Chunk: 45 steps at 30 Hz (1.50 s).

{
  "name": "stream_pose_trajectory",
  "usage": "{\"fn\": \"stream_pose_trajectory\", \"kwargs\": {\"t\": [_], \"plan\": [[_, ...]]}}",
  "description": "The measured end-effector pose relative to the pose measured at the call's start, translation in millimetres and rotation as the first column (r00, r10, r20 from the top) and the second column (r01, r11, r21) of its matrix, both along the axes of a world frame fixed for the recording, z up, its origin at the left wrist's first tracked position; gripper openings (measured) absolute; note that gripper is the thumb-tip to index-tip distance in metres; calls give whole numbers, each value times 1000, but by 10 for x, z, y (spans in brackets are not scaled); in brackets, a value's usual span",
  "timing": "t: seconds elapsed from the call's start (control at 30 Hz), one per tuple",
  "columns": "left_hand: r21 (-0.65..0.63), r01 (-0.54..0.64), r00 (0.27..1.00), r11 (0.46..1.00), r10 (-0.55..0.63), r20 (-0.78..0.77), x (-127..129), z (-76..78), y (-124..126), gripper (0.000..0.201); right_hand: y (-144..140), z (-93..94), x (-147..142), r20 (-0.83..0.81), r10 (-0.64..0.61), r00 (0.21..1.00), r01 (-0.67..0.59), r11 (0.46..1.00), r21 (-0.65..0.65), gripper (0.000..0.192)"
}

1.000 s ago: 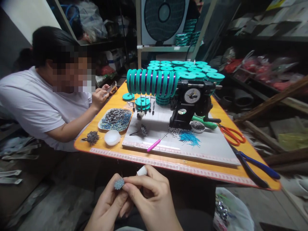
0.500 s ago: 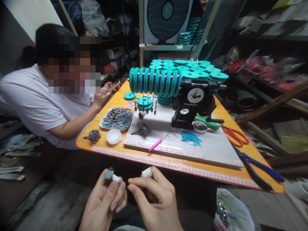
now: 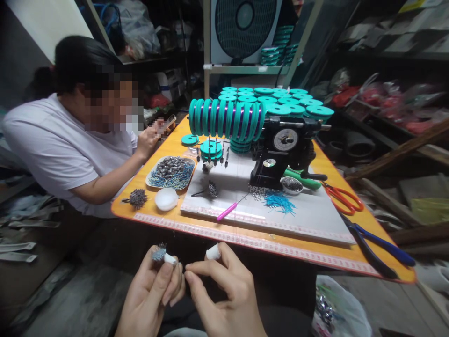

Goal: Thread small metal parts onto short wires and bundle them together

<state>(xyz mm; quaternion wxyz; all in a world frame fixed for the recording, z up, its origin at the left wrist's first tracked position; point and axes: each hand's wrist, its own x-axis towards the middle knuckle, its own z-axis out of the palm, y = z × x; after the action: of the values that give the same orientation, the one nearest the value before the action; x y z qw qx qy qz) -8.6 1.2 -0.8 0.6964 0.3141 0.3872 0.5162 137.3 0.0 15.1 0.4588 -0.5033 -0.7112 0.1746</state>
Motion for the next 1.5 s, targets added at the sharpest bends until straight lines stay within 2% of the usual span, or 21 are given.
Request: {"fn": "stream_pose_trajectory", "kwargs": {"t": [0.17,0.37,0.5,0.57,0.67,0.73,0.8,0.87,0.93,1.0,1.07,1.17,1.23,1.3,1.4,1.5], "plan": [[-52,-1,1000,999,0,-22,23,44,6,47,5,-13,3,-19,-12,1000,12,1000,21,11],[-111,-12,986,994,-6,-164,48,77,-29,58,44,52,5,-133,9,991,-7,1000,14,9],[-88,-17,978,996,-1,-209,56,48,-57,57,32,54,-7,-102,10,995,-15,999,-49,10],[-90,-37,985,995,21,-173,75,28,-69,55,11,30,-27,-73,17,997,-24,995,-93,13],[-52,-138,990,989,137,-25,104,16,-56,51,-27,-18,-50,-20,44,999,-46,993,-105,15],[23,-242,969,970,240,64,81,29,4,46,-46,-35,-35,2,16,1000,-15,997,-72,15],[121,-352,935,928,343,86,-8,58,125,41,-50,-23,8,11,-69,998,69,997,-21,17],[245,-415,905,876,425,15,-170,95,307,38,-36,17,60,24,-115,993,114,993,32,19],[405,-330,897,853,417,-147,-381,141,539,31,-10,60,97,51,-72,996,68,994,80,16],[487,-264,880,833,415,-232,-595,210,809,18,15,82,108,70,-15,997,7,994,109,12],[538,-182,860,823,399,-318,-767,316,1102,20,27,76,103,78,-1,997,-8,993,117,11],[536,46,833,843,263,-486,-885,513,1533,25,27,39,93,93,1,996,-7,998,65,12],[503,182,754,845,208,-623,-874,619,1772,20,28,16,90,114,19,993,-22,999,26,12],[460,309,639,833,176,-749,-820,675,1949,15,34,5,87,141,34,989,-37,999,22,14],[375,468,475,800,131,-870,-727,666,2108,8,44,6,87,170,26,985,-32,999,33,16],[325,546,375,772,122,-919,-685,600,2194,14,42,11,101,188,17,982,-26,999,47,17]]}}
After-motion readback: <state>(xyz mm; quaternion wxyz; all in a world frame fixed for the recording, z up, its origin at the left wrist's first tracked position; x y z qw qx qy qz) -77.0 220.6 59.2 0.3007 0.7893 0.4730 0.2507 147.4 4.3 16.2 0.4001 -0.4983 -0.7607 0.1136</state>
